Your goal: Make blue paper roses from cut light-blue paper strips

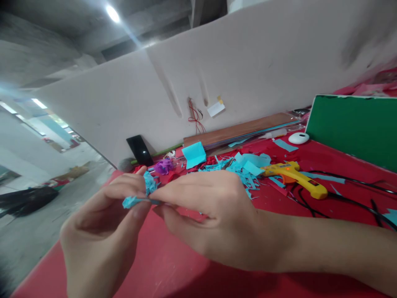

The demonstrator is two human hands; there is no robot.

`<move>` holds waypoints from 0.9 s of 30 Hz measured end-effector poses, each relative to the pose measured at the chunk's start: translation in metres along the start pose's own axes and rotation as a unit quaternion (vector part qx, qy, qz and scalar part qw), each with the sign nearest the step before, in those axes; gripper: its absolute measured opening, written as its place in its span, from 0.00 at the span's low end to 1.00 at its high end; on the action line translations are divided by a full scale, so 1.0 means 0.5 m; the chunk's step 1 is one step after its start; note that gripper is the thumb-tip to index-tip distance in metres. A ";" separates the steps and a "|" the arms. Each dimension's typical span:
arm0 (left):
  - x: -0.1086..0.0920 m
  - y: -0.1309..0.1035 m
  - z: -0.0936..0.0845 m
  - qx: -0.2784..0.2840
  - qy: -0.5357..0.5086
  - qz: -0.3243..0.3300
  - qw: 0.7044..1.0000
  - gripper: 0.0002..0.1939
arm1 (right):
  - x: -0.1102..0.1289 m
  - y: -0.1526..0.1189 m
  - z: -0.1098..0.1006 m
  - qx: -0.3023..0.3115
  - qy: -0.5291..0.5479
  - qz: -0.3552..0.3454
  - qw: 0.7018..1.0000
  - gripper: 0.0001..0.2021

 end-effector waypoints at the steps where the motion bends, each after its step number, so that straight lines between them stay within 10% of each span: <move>1: -0.001 0.000 0.001 0.000 0.005 0.004 1.000 0.09 | 0.003 -0.003 0.001 0.010 -0.015 -0.010 1.000 0.05; 7: -0.010 -0.007 0.007 0.008 0.017 0.040 0.999 0.10 | 0.010 -0.015 -0.006 -0.005 -0.063 -0.041 0.997 0.09; 17: -0.023 -0.013 0.017 0.044 0.006 0.022 0.999 0.11 | -0.061 -0.005 0.035 0.029 0.273 0.015 0.961 0.10; 27: -0.023 -0.008 0.020 0.083 0.019 0.047 0.995 0.17 | -0.065 -0.004 0.057 0.099 0.342 0.004 0.934 0.10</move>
Point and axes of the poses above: each hand's wrist, its own y-axis towards the middle knuckle, its own z-axis out of the palm, x = y × z, the point moved 9 cm from there along y, towards the middle knuckle, and after that the axes turned 5 degrees about -z, right-handed, at the moved point
